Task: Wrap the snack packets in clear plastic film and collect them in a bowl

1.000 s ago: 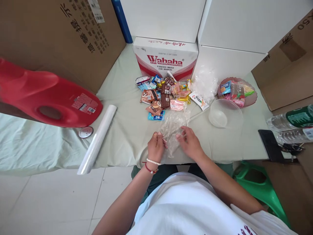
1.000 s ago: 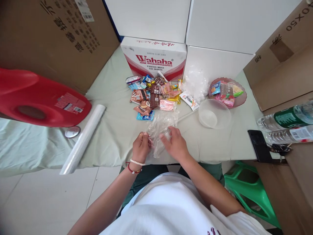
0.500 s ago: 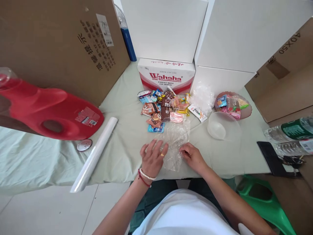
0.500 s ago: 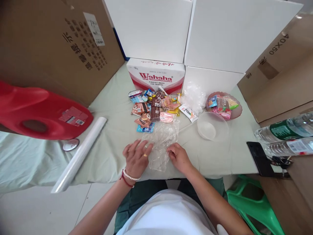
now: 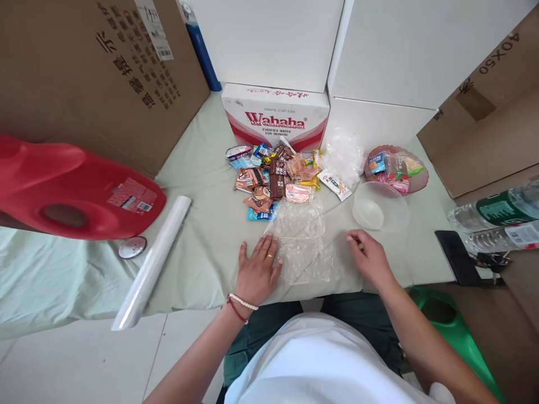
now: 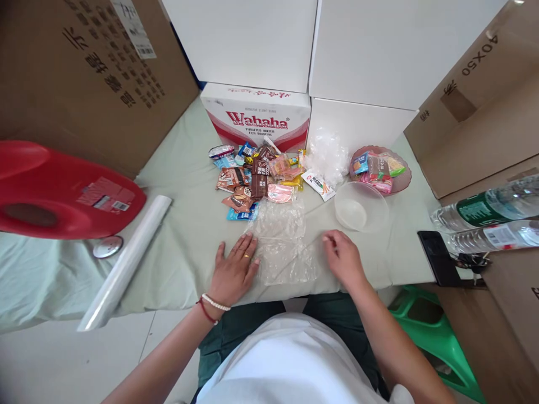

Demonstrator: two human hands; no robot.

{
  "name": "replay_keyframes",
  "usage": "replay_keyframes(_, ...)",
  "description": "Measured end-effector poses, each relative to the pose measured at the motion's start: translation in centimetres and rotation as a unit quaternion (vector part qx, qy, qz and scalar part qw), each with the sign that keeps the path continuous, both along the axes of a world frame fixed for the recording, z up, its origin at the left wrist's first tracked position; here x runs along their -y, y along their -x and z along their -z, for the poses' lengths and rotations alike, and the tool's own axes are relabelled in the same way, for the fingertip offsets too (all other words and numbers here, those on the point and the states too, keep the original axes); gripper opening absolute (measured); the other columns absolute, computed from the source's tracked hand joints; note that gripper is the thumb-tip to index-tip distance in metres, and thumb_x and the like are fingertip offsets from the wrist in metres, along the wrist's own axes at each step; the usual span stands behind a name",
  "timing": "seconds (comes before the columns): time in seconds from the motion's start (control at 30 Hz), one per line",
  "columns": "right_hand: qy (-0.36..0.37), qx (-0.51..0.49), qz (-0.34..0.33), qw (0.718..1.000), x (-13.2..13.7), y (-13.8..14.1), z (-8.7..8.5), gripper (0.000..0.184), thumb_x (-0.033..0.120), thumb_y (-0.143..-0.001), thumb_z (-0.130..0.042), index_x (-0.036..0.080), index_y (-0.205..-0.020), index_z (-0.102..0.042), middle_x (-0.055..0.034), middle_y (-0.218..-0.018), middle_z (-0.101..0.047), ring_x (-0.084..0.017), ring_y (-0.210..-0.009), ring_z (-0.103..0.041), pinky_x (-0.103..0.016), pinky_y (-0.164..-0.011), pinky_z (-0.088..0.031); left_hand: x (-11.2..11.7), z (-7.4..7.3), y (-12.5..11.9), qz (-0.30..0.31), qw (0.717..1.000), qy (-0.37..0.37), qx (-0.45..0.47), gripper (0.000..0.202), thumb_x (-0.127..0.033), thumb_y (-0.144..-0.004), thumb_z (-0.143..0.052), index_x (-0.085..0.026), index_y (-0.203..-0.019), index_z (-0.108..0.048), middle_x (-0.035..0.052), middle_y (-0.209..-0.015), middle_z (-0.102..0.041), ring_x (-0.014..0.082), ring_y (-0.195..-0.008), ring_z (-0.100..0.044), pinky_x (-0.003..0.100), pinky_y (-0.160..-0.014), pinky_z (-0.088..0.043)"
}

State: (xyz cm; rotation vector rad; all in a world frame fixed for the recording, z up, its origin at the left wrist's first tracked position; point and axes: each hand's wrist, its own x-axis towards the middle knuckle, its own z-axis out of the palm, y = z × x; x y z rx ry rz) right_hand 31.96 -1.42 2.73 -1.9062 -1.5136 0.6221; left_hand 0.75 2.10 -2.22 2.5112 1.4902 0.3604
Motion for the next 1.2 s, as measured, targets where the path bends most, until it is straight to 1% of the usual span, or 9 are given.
replay_keyframes(0.13,-0.027,0.153,-0.077,0.985,-3.3,5.7,-0.2,0.04,0.047,-0.095,-0.065,0.022,-0.126,-0.066,-0.0153,-0.116,-0.066,-0.033,-0.109,-0.056,-0.044,-0.087,-0.05,0.6,-0.1,-0.7,-0.024,1.0,-0.004,-0.014,0.062,-0.043,-0.102,-0.044,-0.018,-0.159,-0.042,0.0196,-0.167,-0.035,0.0356,-0.153,-0.039,0.071,-0.125,-0.011)
replay_keyframes(0.23,-0.013,0.197,-0.092,0.976,-5.4,7.6,1.6,0.028,0.032,-0.094,-0.065,0.021,-0.12,-0.07,-0.0166,-0.114,-0.067,-0.033,-0.107,-0.053,-0.045,-0.086,-0.049,0.6,-0.2,-0.6,-0.042,0.999,0.0,-0.017,0.069,-0.049,-0.099,-0.048,-0.016,-0.16,-0.04,0.0201,-0.168,-0.033,0.0382,-0.155,-0.035,0.072,-0.124,-0.013)
replay_keyframes(0.43,-0.046,-0.042,0.013,0.998,-5.8,3.6,3.9,0.024,0.041,-0.094,-0.059,0.022,-0.093,-0.074,-0.0072,-0.092,-0.068,-0.024,-0.086,-0.059,-0.036,-0.081,-0.049,0.7,-0.1,-0.5,-0.066,0.998,0.005,-0.012,0.079,-0.055,-0.096,-0.05,-0.013,-0.162,-0.036,0.023,-0.169,-0.03,0.0392,-0.155,-0.035,0.072,-0.125,-0.009)
replay_keyframes(0.57,0.005,-0.247,0.121,0.961,-4.1,0.9,3.3,0.037,0.057,-0.082,-0.072,0.022,-0.091,-0.07,0.0004,-0.076,-0.064,-0.016,-0.063,-0.05,-0.028,-0.061,-0.042,0.8,0.1,-0.6,-0.067,0.998,0.002,-0.01,0.081,-0.057,-0.095,-0.052,-0.014,-0.161,-0.037,0.0229,-0.169,-0.029,0.0396,-0.156,-0.034,0.072,-0.125,-0.004)
replay_keyframes(0.73,0.031,-0.155,0.143,0.977,-2.1,-0.7,3.4,0.033,0.053,-0.084,-0.067,0.022,-0.095,-0.07,-0.0005,-0.076,-0.065,-0.017,-0.064,-0.053,-0.03,-0.063,-0.043,0.8,0.2,-0.3,-0.053,0.999,-0.004,0.01,0.083,-0.054,-0.095,-0.054,-0.013,-0.164,-0.03,0.0236,-0.17,-0.024,0.0384,-0.157,-0.031,0.07,-0.126,-0.008)
replay_keyframes(0.9,0.048,0.107,0.091,0.989,-0.2,-2.4,2.1,0.036,0.036,-0.086,-0.06,0.019,-0.116,-0.069,-0.0111,-0.099,-0.068,-0.025,-0.082,-0.062,-0.042,-0.082,-0.051,0.8,-0.3,-0.1,-0.006,1.0,0.01,0.008,0.061,-0.046,-0.098,-0.052,-0.031,-0.157,-0.045,0.0134,-0.17,-0.032,0.0365,-0.156,-0.034,0.073,-0.124,-0.004)
replay_keyframes(1.0,-0.054,0.189,0.083,0.977,1.3,-1.3,-1.0,0.037,0.03,-0.092,-0.054,0.016,-0.124,-0.066,-0.0178,-0.115,-0.063,-0.029,-0.093,-0.061,-0.048,-0.089,-0.052,1.0,-0.6,-0.2,-0.008,1.0,0.017,0.007,0.058,-0.045,-0.099,-0.05,-0.031,-0.156,-0.048,0.0129,-0.169,-0.036,0.0361,-0.156,-0.035,0.074,-0.124,-0.001)
replay_keyframes(1.1,-0.107,0.196,-0.045,0.974,2.0,2.8,-3.4,0.031,0.021,-0.097,-0.048,0.02,-0.12,-0.069,-0.0146,-0.11,-0.066,-0.029,-0.104,-0.06,-0.046,-0.093,-0.052,1.4,-0.5,-0.5,-0.015,1.0,0.017,0.006,0.061,-0.046,-0.1,-0.049,-0.027,-0.158,-0.044,0.0149,-0.169,-0.035,0.0362,-0.156,-0.034,0.074,-0.124,-0.001)
replay_keyframes(1.2,-0.051,0.202,-0.207,0.956,1.1,8.0,-2.7,0.032,0.021,-0.1,-0.052,0.02,-0.125,-0.071,-0.0146,-0.123,-0.069,-0.031,-0.117,-0.058,-0.047,-0.099,-0.053,2.3,-0.2,-0.2,-0.017,1.0,0.018,0.014,0.064,-0.046,-0.099,-0.05,-0.024,-0.159,-0.042,0.0169,-0.168,-0.036,0.037,-0.155,-0.035,0.073,-0.125,-0.006)
